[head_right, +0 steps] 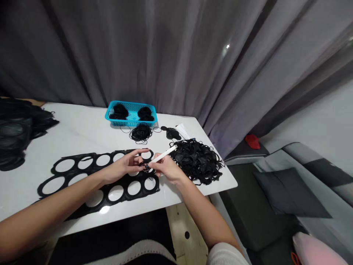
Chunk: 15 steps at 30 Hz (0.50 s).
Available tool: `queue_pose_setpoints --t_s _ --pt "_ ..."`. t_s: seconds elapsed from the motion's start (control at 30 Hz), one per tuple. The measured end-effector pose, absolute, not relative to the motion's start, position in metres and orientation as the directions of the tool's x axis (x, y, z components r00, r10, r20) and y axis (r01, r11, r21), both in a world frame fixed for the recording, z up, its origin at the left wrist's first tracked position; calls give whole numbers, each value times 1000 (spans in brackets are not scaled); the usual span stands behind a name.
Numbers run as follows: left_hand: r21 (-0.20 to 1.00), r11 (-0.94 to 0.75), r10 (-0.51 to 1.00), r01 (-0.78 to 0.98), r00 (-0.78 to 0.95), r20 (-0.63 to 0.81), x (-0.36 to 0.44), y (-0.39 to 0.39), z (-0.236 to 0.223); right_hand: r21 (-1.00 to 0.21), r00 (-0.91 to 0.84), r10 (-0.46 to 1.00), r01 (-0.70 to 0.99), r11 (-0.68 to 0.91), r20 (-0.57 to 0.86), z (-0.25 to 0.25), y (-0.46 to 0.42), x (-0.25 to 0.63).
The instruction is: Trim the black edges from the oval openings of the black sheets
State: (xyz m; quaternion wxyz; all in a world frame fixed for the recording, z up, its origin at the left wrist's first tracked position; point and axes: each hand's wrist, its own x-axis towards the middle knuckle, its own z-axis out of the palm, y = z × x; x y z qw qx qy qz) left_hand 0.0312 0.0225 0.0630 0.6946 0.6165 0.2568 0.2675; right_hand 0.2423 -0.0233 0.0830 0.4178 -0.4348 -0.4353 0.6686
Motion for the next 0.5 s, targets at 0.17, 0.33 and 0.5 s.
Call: queue_pose_setpoints --t_s 0.17,0.33,0.5 --pt "897 323 749 -301 660 -48 29 12 68 -868 -274 936 -380 -318 -223 78 -38 244" --pt "933 290 773 -215 628 -96 42 -2 67 -985 -86 992 -142 -103 -91 67 -50 232" --pt "968 206 780 -147 621 -71 52 -13 59 -957 -20 989 247 149 149 72 -63 224"
